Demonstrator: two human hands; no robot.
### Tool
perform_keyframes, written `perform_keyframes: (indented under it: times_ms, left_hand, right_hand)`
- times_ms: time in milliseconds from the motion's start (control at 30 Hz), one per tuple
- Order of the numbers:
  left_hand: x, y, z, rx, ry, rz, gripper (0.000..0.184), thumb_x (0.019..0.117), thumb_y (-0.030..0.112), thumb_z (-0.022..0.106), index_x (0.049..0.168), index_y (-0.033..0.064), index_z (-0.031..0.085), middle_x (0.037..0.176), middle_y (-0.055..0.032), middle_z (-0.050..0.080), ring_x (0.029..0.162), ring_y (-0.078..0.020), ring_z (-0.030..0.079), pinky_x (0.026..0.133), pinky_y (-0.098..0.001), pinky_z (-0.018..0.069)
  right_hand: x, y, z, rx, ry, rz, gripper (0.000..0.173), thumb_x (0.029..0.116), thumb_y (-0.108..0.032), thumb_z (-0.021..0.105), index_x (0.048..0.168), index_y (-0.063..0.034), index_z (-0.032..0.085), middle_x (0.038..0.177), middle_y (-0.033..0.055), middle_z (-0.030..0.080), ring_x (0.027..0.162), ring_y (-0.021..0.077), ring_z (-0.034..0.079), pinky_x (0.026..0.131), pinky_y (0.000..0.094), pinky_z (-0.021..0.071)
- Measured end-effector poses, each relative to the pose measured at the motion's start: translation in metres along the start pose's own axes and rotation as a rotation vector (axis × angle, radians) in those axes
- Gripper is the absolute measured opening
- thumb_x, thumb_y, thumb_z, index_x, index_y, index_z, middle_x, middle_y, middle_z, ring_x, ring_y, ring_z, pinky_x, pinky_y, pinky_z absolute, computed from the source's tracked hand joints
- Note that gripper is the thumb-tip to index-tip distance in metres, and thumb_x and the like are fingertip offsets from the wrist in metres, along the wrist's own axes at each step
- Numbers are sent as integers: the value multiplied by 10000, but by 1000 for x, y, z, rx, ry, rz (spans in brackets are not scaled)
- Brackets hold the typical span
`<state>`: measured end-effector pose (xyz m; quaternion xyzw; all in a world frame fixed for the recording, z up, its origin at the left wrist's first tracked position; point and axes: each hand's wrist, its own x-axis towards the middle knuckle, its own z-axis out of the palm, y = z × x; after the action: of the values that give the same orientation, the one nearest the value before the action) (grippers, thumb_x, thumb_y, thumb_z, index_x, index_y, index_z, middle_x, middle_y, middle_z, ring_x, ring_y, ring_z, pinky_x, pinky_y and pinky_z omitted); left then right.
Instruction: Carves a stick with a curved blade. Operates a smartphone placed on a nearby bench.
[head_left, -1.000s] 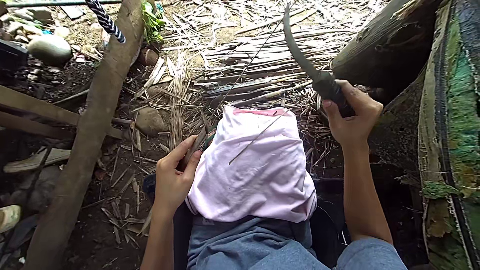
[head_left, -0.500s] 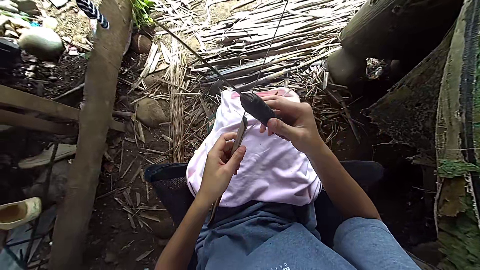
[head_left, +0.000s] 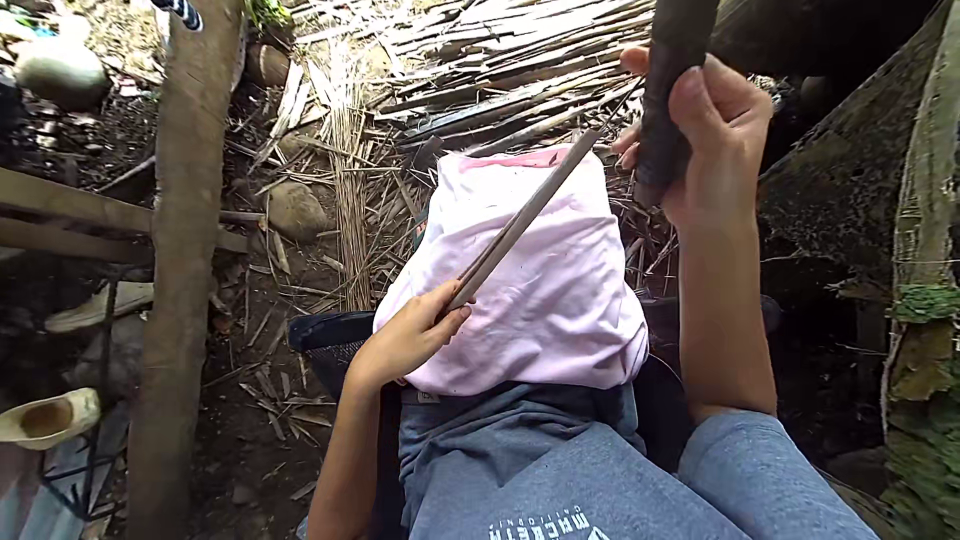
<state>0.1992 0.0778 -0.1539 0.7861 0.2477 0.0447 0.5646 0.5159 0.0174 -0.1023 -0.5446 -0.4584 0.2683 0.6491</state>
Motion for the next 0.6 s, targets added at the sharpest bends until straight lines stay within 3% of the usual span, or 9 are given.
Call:
perform_keyframes:
  times_ms: [67,133,200,233,300,367,400,500,600]
  left_hand:
    - [-4,2,-7,109,91,8,191,1067,128,482,1165,36,618,684,2,531,539,-43,495,524,-213,442]
    - [-6,5,-10,170,218,-8,191,1085,139,459,1159,38,603,677,-8,521,510,-51,490,492,-211,434]
    - [-6,7,-11,198,317,25,203,1081,130,450,1156,21,604,781,-27,610,596,-48,585,560,-199,514]
    - [-6,8,-11,211,365,62,203,1066,121,465,1134,9,621,844,-43,649,656,-48,625,619,-199,542]
    - [-6,6,-9,231,448,146,202,1045,118,474,1092,6,636,854,-37,649,662,-17,614,628,-157,531]
    - [-6,7,-7,247,503,159,195,1064,139,460,1098,19,609,721,7,572,537,19,513,511,-114,442]
    - [-7,9,-5,272,518,144,198,1070,137,446,1111,17,599,700,13,518,529,15,456,505,-120,390]
    - [-4,21,6,414,542,123,188,1076,115,463,1120,-5,601,746,-47,547,599,-67,502,569,-197,440]
    - [3,33,24,522,575,117,175,1061,92,492,1100,-39,602,725,-101,562,564,-165,522,517,-289,443]
  right_hand:
    - [-4,-3,-16,-155,68,-44,298,1051,-186,527,1275,-3,596,1118,-65,723,764,19,710,658,231,628]
    - [-26,-3,-18,-406,77,-115,402,1041,-235,585,1319,55,589,1131,-10,714,826,-15,692,726,207,610]
    - [-62,-4,-11,-601,-42,-185,425,1046,-237,593,1326,83,597,1113,140,698,872,55,668,801,234,571]
    - [-79,-2,-6,-654,-125,-227,395,1033,-217,605,1301,73,619,1084,170,704,890,96,679,824,254,571]
    - [-104,9,3,-706,-241,-309,360,957,-208,648,1197,54,704,972,169,733,850,159,696,782,290,568]
    - [-125,19,10,-709,-281,-316,349,940,-231,660,1159,30,735,883,153,720,768,195,680,681,324,544]
    - [-132,21,12,-710,-280,-308,342,943,-230,657,1154,26,739,876,148,719,760,192,677,673,318,540]
    - [-139,24,14,-735,-230,-281,331,945,-200,651,1165,35,731,913,164,729,796,195,688,706,305,547]
    - [-137,28,17,-733,-181,-278,348,934,-191,648,1168,57,719,926,176,732,811,185,691,736,285,547]
